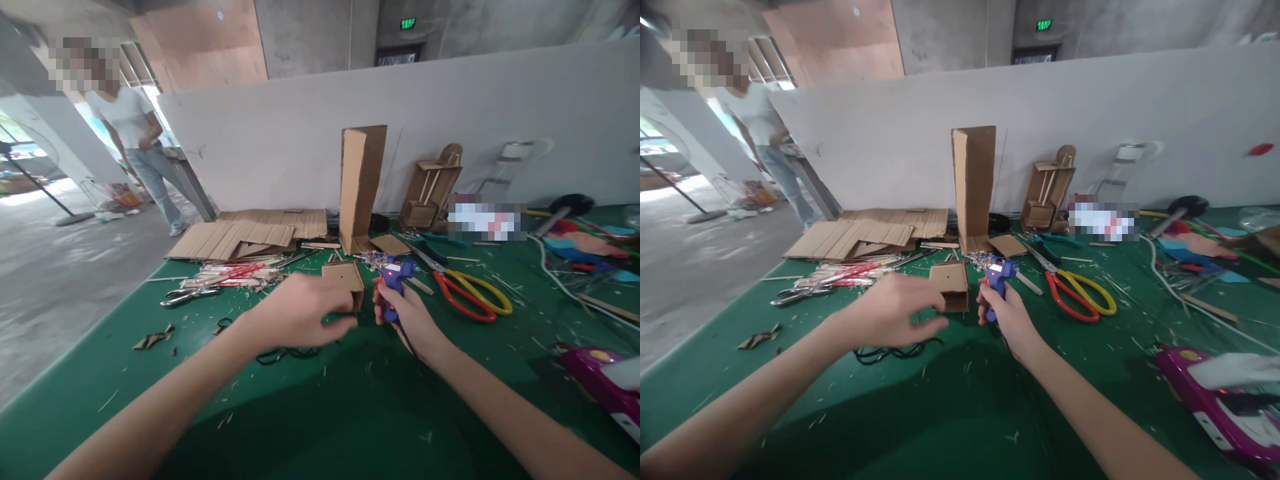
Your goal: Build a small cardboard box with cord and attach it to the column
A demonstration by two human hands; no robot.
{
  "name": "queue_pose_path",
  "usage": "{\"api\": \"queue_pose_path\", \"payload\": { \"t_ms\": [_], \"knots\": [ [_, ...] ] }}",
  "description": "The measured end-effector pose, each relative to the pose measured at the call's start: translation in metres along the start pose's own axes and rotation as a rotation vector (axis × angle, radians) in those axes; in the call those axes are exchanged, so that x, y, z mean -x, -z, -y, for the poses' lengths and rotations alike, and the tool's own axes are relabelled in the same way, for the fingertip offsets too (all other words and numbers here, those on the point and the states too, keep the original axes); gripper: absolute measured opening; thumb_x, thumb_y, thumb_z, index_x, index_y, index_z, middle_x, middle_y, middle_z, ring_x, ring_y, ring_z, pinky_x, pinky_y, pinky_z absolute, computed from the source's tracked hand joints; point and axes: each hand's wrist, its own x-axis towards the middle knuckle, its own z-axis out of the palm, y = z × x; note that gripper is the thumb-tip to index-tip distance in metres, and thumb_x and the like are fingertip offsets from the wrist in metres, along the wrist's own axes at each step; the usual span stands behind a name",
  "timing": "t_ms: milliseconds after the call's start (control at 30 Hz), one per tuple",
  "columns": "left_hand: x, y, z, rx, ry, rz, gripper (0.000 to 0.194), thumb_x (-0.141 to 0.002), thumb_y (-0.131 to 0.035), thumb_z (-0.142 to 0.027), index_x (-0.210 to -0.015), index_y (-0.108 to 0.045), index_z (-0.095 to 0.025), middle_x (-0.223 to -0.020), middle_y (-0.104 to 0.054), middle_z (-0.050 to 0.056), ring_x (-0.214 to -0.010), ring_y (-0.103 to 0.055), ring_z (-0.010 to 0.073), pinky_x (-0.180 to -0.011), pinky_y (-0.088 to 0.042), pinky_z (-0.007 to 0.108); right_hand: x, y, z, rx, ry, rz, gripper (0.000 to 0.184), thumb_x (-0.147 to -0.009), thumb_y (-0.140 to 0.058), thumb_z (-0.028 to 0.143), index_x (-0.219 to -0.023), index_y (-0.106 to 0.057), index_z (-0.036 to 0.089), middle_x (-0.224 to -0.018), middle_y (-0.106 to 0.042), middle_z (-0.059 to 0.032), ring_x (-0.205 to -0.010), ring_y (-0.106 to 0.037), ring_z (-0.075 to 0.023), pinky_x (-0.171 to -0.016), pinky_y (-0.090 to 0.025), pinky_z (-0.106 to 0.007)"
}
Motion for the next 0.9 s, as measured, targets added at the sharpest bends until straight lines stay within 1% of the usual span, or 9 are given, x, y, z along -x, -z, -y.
{"api": "queue_pose_path", "payload": {
  "t_ms": [67, 100, 267, 467, 533, 600, 667, 767, 900],
  "knots": [
    [0.005, -0.013, -0.017, -0.088, -0.019, 0.209, 0.020, -0.087, -0.058, -0.039, -0.086, -0.059, -0.019, -0.078, -0.060, 0.000, -0.065, -0.056, 0.0130, -0.051, -0.038, 0.025, -0.001, -0.001, 0.001, 0.000, 0.009, -0.013, 0.035, -0.077, -0.066, 0.045, -0.098, -0.057, 0.018, -0.072, -0.054, 0.0040, -0.053, -0.052, -0.0086, -0.044, -0.045, -0.024],
    [0.009, -0.021, -0.022, -0.149, -0.003, 0.237, 0.020, -0.086, -0.059, -0.039, -0.088, -0.059, -0.019, -0.083, -0.061, 0.002, -0.071, -0.058, 0.0156, -0.053, -0.040, 0.026, -0.001, -0.002, 0.001, 0.003, 0.012, -0.020, 0.035, -0.077, -0.067, 0.045, -0.097, -0.057, 0.018, -0.071, -0.054, 0.0041, -0.052, -0.051, -0.0085, -0.043, -0.045, -0.023],
    [0.023, -0.052, -0.022, -0.264, 0.100, 0.279, 0.015, -0.092, -0.051, -0.031, -0.094, -0.057, -0.018, -0.095, -0.060, 0.006, -0.087, -0.059, 0.0221, -0.066, -0.049, 0.033, -0.004, -0.003, 0.000, 0.023, 0.017, -0.033, 0.035, -0.074, -0.069, 0.044, -0.094, -0.057, 0.017, -0.068, -0.054, 0.0044, -0.050, -0.051, -0.0088, -0.042, -0.044, -0.024],
    [0.019, -0.048, -0.012, -0.218, 0.028, 0.297, 0.013, -0.096, -0.044, -0.021, -0.089, -0.053, -0.015, -0.090, -0.061, 0.006, -0.084, -0.060, 0.0218, -0.066, -0.048, 0.032, -0.004, -0.004, 0.001, 0.031, 0.008, -0.049, 0.037, -0.073, -0.069, 0.044, -0.096, -0.056, 0.017, -0.068, -0.054, 0.0046, -0.051, -0.050, -0.0091, -0.042, -0.044, -0.024],
    [0.015, -0.041, -0.014, -0.056, 0.107, 0.303, 0.013, -0.096, -0.043, -0.022, -0.088, -0.051, -0.016, -0.084, -0.061, 0.005, -0.077, -0.060, 0.0191, -0.064, -0.046, 0.030, -0.003, -0.005, 0.003, 0.032, 0.001, -0.060, 0.037, -0.073, -0.068, 0.044, -0.096, -0.056, 0.017, -0.068, -0.054, 0.0048, -0.051, -0.051, -0.0090, -0.042, -0.044, -0.024],
    [0.011, -0.031, -0.016, 0.278, 0.272, 0.266, 0.015, -0.098, -0.039, -0.023, -0.088, -0.048, -0.017, -0.076, -0.060, 0.001, -0.067, -0.058, 0.0138, -0.060, -0.044, 0.026, -0.003, -0.006, 0.003, 0.035, -0.005, -0.069, 0.036, -0.074, -0.068, 0.044, -0.096, -0.057, 0.017, -0.069, -0.053, 0.0047, -0.051, -0.050, -0.0087, -0.042, -0.044, -0.023],
    [0.007, -0.022, -0.017, 0.652, 0.432, 0.142, 0.015, -0.098, -0.036, -0.024, -0.087, -0.044, -0.019, -0.067, -0.054, -0.003, -0.059, -0.053, 0.0093, -0.055, -0.041, 0.021, -0.003, -0.007, 0.002, 0.036, -0.009, -0.075, 0.036, -0.075, -0.068, 0.044, -0.096, -0.057, 0.017, -0.068, -0.053, 0.0047, -0.051, -0.050, -0.0084, -0.042, -0.044, -0.023],
    [0.005, -0.014, -0.011, 1.083, 0.553, -0.114, 0.017, -0.098, -0.038, -0.029, -0.082, -0.040, -0.020, -0.058, -0.040, -0.008, -0.048, -0.037, 0.0059, -0.046, -0.032, 0.018, -0.003, -0.007, 0.001, 0.038, -0.008, -0.080, 0.035, -0.076, -0.067, 0.045, -0.096, -0.058, 0.017, -0.069, -0.053, 0.0045, -0.052, -0.050, -0.0081, -0.043, -0.044, -0.022],
    [0.006, -0.010, 0.001, 1.304, 0.631, -0.268, 0.020, -0.096, -0.043, -0.034, -0.082, -0.046, -0.020, -0.056, -0.028, -0.008, -0.045, -0.025, 0.0051, -0.042, -0.021, 0.017, -0.001, -0.009, 0.000, 0.041, 0.028, -0.087, 0.036, -0.079, -0.065, 0.049, -0.096, -0.056, 0.019, -0.071, -0.053, 0.0046, -0.052, -0.051, -0.0079, -0.042, -0.045, -0.022]
  ]
}}
